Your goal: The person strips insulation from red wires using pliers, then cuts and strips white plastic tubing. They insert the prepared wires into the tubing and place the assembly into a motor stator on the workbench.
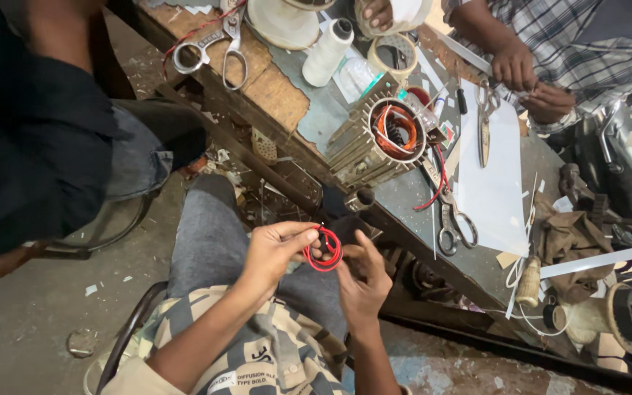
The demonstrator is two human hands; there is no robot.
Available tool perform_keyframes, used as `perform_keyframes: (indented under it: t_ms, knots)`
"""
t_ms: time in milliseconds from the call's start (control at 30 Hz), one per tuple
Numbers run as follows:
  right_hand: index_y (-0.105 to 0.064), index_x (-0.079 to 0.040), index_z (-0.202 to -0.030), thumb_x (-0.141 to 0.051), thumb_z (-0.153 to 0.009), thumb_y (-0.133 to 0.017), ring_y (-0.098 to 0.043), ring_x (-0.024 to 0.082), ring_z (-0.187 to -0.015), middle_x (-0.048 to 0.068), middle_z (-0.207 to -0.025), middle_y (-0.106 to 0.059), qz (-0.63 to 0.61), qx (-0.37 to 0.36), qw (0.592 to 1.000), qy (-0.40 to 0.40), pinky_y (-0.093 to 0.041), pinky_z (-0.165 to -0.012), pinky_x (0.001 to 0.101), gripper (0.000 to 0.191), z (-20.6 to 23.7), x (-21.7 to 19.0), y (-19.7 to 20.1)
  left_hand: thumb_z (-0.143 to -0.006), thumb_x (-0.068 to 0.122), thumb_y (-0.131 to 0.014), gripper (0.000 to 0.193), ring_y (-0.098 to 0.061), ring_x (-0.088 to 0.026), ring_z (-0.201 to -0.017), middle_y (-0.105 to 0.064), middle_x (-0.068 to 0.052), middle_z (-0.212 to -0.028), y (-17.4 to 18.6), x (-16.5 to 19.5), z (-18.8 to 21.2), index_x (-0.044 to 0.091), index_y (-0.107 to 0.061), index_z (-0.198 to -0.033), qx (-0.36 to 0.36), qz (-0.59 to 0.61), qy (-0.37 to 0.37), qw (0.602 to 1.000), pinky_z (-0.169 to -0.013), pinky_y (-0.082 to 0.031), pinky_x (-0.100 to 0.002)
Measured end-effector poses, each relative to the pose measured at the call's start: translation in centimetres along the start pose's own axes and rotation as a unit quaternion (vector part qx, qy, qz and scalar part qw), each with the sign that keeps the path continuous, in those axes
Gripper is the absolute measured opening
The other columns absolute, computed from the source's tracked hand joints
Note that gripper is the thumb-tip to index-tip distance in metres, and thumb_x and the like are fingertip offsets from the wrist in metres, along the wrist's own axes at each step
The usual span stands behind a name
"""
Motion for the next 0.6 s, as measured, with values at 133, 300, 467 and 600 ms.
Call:
perform_keyframes:
  t_ms: [133,300,467,600]
  knots:
    - [-0.064,-0.001,-0.13,0.008,-0.088,-0.071,-0.068,0.013,-0.086,0.008,-0.105,-0.073,-0.019,-0.055,0.998,-0.038,-0.053,-0.074,0.0242,0.043,-0.4,-0.2,0.0,-0.09,0.013,-0.074,0.026,-0.075,-0.014,-0.072,-0.078,-0.009,-0.087,0.5,0.3,0.0,-0.003,-0.077,-0.11,0.036,-0.024,-0.012,0.999,-0.065,-0.062,-0.028]
    - [-0.071,-0.002,-0.122,0.004,-0.084,-0.074,-0.068,0.019,-0.097,0.012,-0.111,-0.069,0.005,-0.097,0.995,0.018,-0.054,-0.083,0.0298,0.038,-0.6,-2.1,-0.2,-0.091,0.012,-0.074,0.025,-0.074,-0.012,-0.074,-0.08,-0.01,-0.09,0.1,1.0,0.3,-0.004,-0.078,-0.11,0.043,-0.069,-0.058,0.995,-0.066,-0.059,-0.024]
    - [-0.08,-0.01,-0.1,-0.003,-0.079,-0.085,-0.069,0.023,-0.095,0.01,-0.104,-0.067,0.071,-0.028,0.997,-0.029,-0.056,-0.083,0.0328,0.023,-1.1,-2.3,-0.6,-0.09,0.01,-0.075,0.021,-0.074,-0.008,-0.076,-0.083,-0.008,-0.089,-0.9,2.7,1.5,0.0,-0.08,-0.107,0.077,-0.238,-0.117,0.961,-0.067,-0.059,-0.024]
    - [-0.076,-0.012,-0.096,-0.002,-0.073,-0.081,-0.059,0.036,-0.109,0.019,-0.115,-0.056,0.113,-0.006,0.985,0.134,-0.05,-0.095,0.0408,0.026,-0.9,-5.8,-0.6,-0.089,0.01,-0.074,0.018,-0.077,-0.013,-0.067,-0.083,-0.011,-0.084,-1.0,3.3,1.8,0.003,-0.08,-0.104,0.087,-0.29,-0.1,0.948,-0.063,-0.06,-0.027]
Point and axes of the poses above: each hand's wrist, its own z-axis away from the middle knuckle, its own y-axis out of the back of the hand, x = y × z, the point moved 7 cm from there along -z, towards the middle knuckle
